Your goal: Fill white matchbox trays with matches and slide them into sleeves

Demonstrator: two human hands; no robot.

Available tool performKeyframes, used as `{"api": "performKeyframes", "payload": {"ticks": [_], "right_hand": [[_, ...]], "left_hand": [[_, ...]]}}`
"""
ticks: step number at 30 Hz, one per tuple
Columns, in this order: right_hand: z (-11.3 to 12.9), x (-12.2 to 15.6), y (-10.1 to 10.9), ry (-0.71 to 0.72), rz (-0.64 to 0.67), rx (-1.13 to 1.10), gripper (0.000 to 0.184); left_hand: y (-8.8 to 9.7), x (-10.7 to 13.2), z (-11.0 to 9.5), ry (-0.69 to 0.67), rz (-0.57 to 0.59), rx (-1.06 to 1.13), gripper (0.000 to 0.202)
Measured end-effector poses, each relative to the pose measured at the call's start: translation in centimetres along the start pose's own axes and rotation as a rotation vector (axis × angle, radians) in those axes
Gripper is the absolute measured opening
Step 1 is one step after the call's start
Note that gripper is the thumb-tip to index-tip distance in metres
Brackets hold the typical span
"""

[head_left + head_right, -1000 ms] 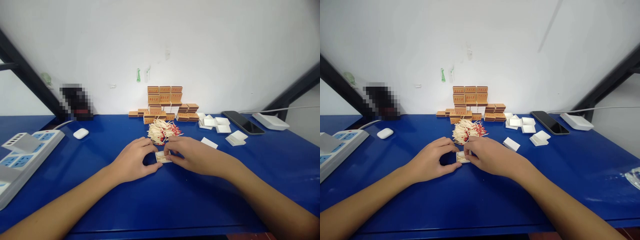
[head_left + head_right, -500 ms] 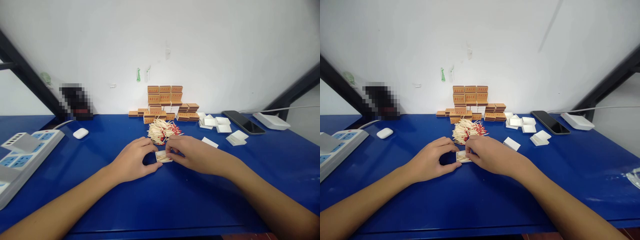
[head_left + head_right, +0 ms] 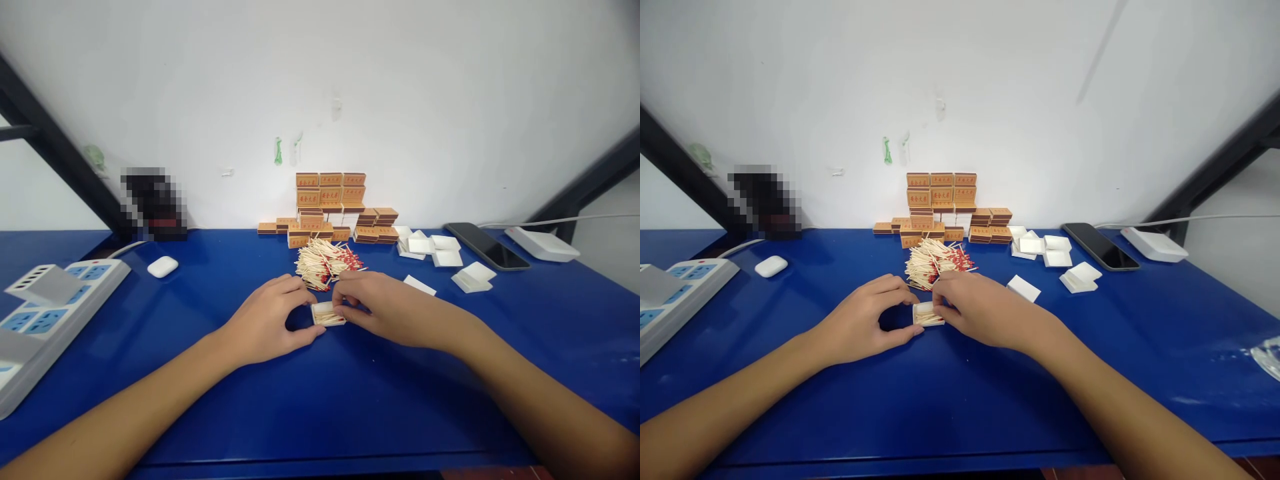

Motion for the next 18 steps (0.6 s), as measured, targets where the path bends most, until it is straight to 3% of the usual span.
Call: {"api": "performKeyframes", "payload": {"ticks": [9,13,18], "right_hand": [[-0.4,0.9,2.0,-0.065,0.044,0.001,0.009],[-1.2,1.1,1.7,-0.096,0.063,0.023,0.012],[-0.5,0.8,1.1,-0.077,0.078,0.003,0.014]], "left_hand": [[0.2,0.0,0.0,0.009,-0.022,-0.004,0.024],[0.1,0.0,0.2,0.019,-0.024,-0.011,0.024],[0.1,0.0,0.3,0.037,-0.006,-0.026,0.026]]}}
Point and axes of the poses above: each hand's wrist, its own x-axis away from the middle knuckle, its own y-axis out of the back of the hand, z = x × y, the point moved 2 cm from there along -x, towards the middle knuckle, and after that the axes turned 6 degrees about -y, right-handed, at the moved point
